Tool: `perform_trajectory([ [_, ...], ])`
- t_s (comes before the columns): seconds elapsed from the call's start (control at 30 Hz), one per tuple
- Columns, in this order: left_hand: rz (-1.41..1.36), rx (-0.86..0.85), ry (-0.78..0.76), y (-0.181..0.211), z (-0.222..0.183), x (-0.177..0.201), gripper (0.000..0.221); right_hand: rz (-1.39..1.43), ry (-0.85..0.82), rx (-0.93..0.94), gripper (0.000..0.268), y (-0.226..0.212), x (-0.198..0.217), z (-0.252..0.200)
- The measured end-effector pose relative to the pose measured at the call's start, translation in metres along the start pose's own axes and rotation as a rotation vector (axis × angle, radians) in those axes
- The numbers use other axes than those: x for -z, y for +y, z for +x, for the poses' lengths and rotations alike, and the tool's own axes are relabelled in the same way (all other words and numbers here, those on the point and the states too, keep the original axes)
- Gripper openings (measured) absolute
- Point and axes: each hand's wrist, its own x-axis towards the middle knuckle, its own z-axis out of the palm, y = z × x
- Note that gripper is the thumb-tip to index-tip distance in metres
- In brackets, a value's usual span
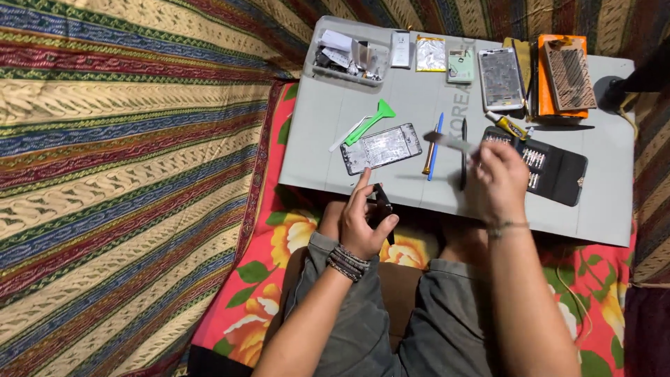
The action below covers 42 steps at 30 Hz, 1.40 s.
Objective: A person performs final assembly and inspection on a smartphone, using a pry tool and marker to check internal components.
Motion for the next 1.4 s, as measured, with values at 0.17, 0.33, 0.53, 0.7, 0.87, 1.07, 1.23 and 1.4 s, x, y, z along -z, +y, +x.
perform_trajectory([
  [0.17,0.022,0.001,-0.005,0.002,-0.008,0.004,0.062,0.297,-0.026,-0.153,0.012,0.018,-0.001,-0.088],
  [0.33,0.241,-0.002,-0.051,0.009,-0.010,-0.004,0.067,0.507,-0.034,-0.205,0.012,0.030,0.011,-0.115],
  [0.53,0.249,0.063,-0.013,0.001,-0.007,-0.006,0.065,0.525,-0.036,-0.218,0.013,0.044,0.014,-0.107],
  [0.7,0.232,0.064,-0.064,0.009,-0.002,-0.010,0.062,0.526,-0.041,-0.224,0.013,0.052,0.017,-0.105],
  [0.87,0.201,0.039,-0.073,0.003,-0.002,-0.010,0.062,0.546,-0.040,-0.231,0.013,0.056,0.019,-0.103],
  [1.07,0.080,0.037,-0.145,-0.016,-0.008,-0.007,0.066,0.701,-0.008,-0.239,0.013,0.061,0.021,-0.099],
  [1.23,-0.068,0.225,-0.250,-0.032,-0.012,-0.008,0.053,0.722,0.038,-0.247,0.016,0.049,0.030,-0.106],
  [1.4,0.088,0.219,-0.290,-0.042,-0.006,-0.001,0.052,0.686,0.029,-0.217,0.019,0.024,0.047,-0.105],
])
